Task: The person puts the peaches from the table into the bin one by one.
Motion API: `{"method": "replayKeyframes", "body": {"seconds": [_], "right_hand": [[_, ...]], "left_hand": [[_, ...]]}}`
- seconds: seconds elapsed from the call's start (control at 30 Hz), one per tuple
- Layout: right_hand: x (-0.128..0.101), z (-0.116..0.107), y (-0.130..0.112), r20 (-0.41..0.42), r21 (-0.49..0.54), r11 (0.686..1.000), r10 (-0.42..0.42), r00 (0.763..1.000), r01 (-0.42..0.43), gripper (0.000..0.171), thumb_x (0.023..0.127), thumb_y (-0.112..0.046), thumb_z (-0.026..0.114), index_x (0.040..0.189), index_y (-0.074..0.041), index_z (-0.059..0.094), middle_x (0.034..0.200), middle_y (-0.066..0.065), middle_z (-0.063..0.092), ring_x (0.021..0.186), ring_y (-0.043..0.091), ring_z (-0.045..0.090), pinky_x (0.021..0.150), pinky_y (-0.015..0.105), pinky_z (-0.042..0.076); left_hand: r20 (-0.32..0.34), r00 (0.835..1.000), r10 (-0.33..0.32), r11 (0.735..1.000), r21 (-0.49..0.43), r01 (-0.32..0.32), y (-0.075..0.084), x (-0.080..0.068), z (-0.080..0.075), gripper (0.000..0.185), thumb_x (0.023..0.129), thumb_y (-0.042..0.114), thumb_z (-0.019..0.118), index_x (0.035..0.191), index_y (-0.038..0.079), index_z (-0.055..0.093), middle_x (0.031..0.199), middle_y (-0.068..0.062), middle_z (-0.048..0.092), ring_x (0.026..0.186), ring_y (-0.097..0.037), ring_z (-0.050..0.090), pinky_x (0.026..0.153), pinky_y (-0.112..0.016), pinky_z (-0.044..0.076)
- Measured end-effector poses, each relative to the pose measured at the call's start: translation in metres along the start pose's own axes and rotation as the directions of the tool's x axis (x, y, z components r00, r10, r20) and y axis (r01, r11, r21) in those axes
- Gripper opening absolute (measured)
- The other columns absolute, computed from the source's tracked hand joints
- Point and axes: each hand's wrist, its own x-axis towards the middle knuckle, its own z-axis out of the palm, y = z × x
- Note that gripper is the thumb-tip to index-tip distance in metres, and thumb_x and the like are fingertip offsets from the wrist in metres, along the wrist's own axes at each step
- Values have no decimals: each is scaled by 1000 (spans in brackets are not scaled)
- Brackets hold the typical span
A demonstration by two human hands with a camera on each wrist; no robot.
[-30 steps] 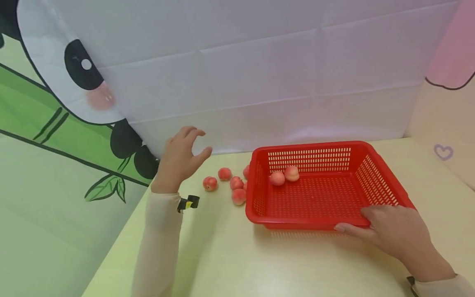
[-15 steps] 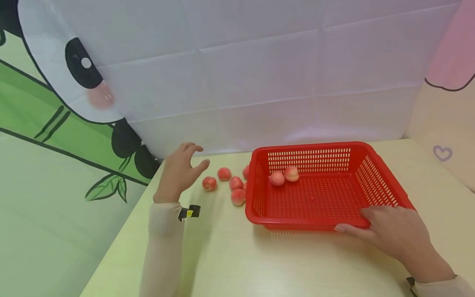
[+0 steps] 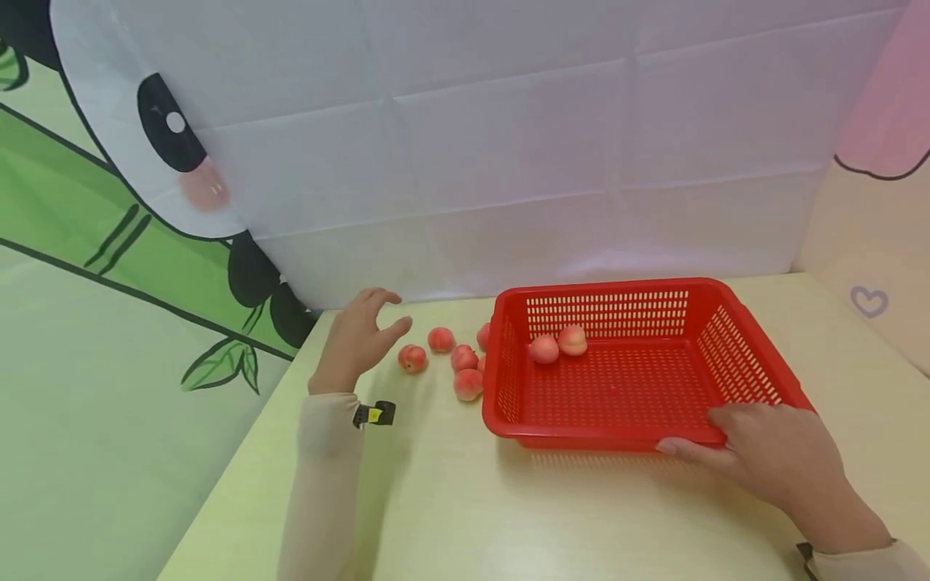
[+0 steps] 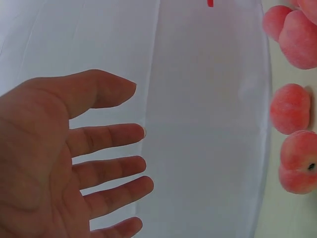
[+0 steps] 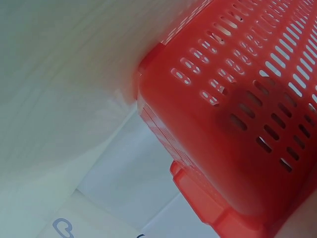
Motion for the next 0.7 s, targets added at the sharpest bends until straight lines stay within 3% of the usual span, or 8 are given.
{"method": "replayKeyframes", "body": {"seconds": [0.23, 0.43, 0.57, 0.7], "right_hand": [[-1, 0, 0, 9, 2, 1000, 9, 1000, -9, 59, 79, -77, 76, 68, -22, 58, 57, -10, 44, 54, 12, 43, 53, 32, 35], [-1, 2, -1, 0, 2, 1000, -3, 1000, 3, 61, 80, -78, 75, 68, -21, 57, 58, -9, 47, 55, 12, 45, 52, 32, 36], [-1, 2, -1, -7, 4, 1000, -6, 1000, 6, 60, 79, -77, 76, 68, -21, 57, 59, -9, 50, 55, 12, 47, 52, 32, 37], [1, 1, 0, 11, 2, 1000, 1, 1000, -2, 61, 79, -77, 76, 72, -18, 63, 63, -6, 59, 56, 15, 53, 52, 34, 42]], "left_hand": [[131, 990, -43, 995, -88, 55, -22, 8, 31, 52, 103, 35, 65, 147, 8, 60, 159, -13, 52, 146, -37, 49, 120, -57, 37], [239, 969, -68, 972, -204, 119, -44, 10, 55, 42, 107, 19, 51, 146, 10, 62, 165, -13, 46, 153, -37, 40, 123, -57, 34], [293, 953, -77, 966, -214, 144, -53, 11, 66, 43, 106, 12, 43, 140, 9, 68, 165, -16, 45, 155, -39, 37, 125, -57, 30], [311, 949, -54, 970, -210, 124, -56, 10, 68, 42, 104, 9, 44, 135, 5, 73, 155, -19, 55, 149, -40, 45, 124, -56, 33]]}}
